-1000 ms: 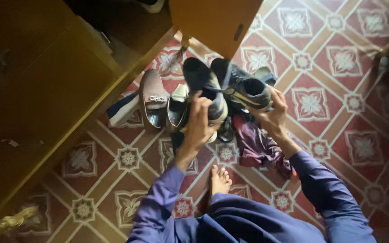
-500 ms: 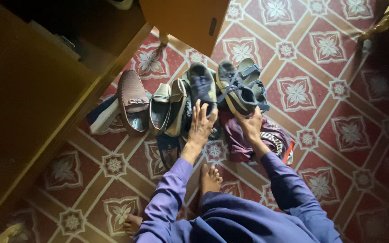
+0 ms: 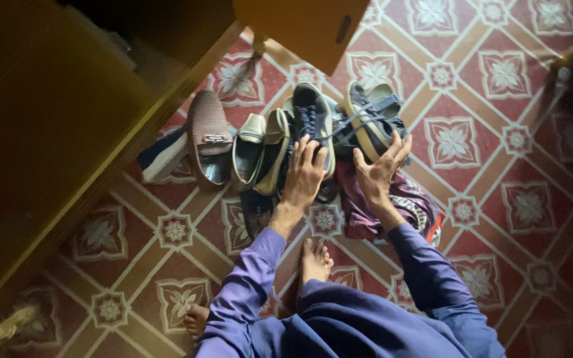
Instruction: The person sits on the floor and wipes a blue slip-on shoe with a cloth, cleaning the sole and upper surfaces. The person handles multiple shoes from a pile, selecting one to clean while others remain on the floor.
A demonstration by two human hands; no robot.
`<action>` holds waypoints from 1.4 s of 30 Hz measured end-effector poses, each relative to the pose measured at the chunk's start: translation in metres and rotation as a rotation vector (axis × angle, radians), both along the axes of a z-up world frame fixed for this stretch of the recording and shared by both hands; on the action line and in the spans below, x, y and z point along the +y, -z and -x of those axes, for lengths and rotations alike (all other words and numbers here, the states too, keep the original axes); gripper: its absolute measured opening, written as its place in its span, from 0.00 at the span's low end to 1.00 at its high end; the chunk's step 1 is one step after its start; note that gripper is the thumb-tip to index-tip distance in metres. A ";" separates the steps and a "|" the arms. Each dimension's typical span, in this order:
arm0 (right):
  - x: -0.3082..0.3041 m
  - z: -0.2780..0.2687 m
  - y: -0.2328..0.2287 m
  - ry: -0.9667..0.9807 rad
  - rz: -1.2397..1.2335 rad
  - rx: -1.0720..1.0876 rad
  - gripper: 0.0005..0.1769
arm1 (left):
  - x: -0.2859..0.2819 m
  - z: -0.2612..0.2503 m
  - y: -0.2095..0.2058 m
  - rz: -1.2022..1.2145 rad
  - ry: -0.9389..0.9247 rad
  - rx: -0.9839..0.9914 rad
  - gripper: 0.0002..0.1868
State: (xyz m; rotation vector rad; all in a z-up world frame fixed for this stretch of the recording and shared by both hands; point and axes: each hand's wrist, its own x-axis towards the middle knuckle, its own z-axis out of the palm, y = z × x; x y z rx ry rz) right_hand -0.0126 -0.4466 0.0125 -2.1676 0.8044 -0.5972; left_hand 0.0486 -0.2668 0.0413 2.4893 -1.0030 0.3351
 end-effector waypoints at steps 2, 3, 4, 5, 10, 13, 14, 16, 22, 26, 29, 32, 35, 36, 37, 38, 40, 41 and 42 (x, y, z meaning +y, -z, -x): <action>0.014 -0.010 -0.027 -0.086 0.077 -0.077 0.48 | 0.012 -0.007 -0.014 0.082 0.011 0.118 0.30; 0.021 -0.016 -0.039 -0.127 0.114 -0.110 0.47 | 0.018 -0.012 -0.020 0.124 0.016 0.176 0.32; 0.028 -0.022 -0.050 -0.167 0.148 -0.144 0.46 | 0.021 -0.018 -0.025 0.120 -0.005 0.163 0.32; 0.035 -0.028 -0.059 -0.212 0.122 -0.177 0.45 | 0.025 -0.026 -0.030 0.116 -0.025 0.151 0.32; 0.059 -0.063 -0.082 -0.377 0.097 -0.289 0.39 | 0.048 -0.075 -0.040 0.077 -0.100 0.035 0.31; 0.066 -0.095 -0.078 -0.449 0.104 -0.327 0.39 | 0.061 -0.119 -0.035 0.031 -0.167 -0.097 0.30; 0.067 -0.103 -0.075 -0.458 0.112 -0.304 0.38 | 0.064 -0.135 -0.031 0.026 -0.189 -0.094 0.32; 0.069 -0.122 -0.069 -0.473 0.132 -0.268 0.36 | 0.070 -0.169 -0.021 -0.012 -0.240 -0.091 0.33; 0.076 -0.167 -0.058 -0.625 0.160 -0.319 0.32 | 0.078 -0.284 0.025 -0.167 -0.393 -0.009 0.34; 0.085 -0.197 -0.043 -0.729 -0.017 -0.291 0.32 | 0.073 -0.327 0.044 -0.157 -0.421 -0.079 0.35; 0.087 -0.237 -0.017 -0.818 -0.211 -0.310 0.31 | 0.082 -0.319 0.040 -0.526 -0.403 -0.509 0.32; 0.102 -0.292 0.023 -0.905 -0.534 -0.433 0.32 | 0.081 -0.344 0.018 -0.317 -0.561 -0.117 0.31; 0.116 -0.365 0.065 -0.904 -0.601 -0.485 0.35 | 0.077 -0.372 0.005 -0.061 -0.615 0.106 0.29; 0.116 -0.391 0.076 -0.871 -0.439 -0.504 0.36 | 0.076 -0.379 0.004 -0.048 -0.609 0.070 0.29; 0.115 -0.415 0.085 -0.836 -0.278 -0.522 0.37 | 0.075 -0.386 0.004 -0.041 -0.604 0.054 0.30; 0.119 -0.436 0.094 -0.793 -0.328 -0.390 0.31 | 0.079 -0.390 0.005 -0.039 -0.600 0.059 0.30; 0.122 -0.467 0.111 -0.720 -0.385 -0.238 0.28 | 0.081 -0.398 0.008 -0.025 -0.581 0.075 0.30; 0.120 -0.475 0.118 -0.685 -0.434 -0.177 0.27 | 0.082 -0.399 0.010 -0.020 -0.573 0.078 0.30; 0.123 -0.483 0.124 -0.656 -0.489 -0.137 0.26 | 0.085 -0.402 0.009 -0.019 -0.564 0.084 0.30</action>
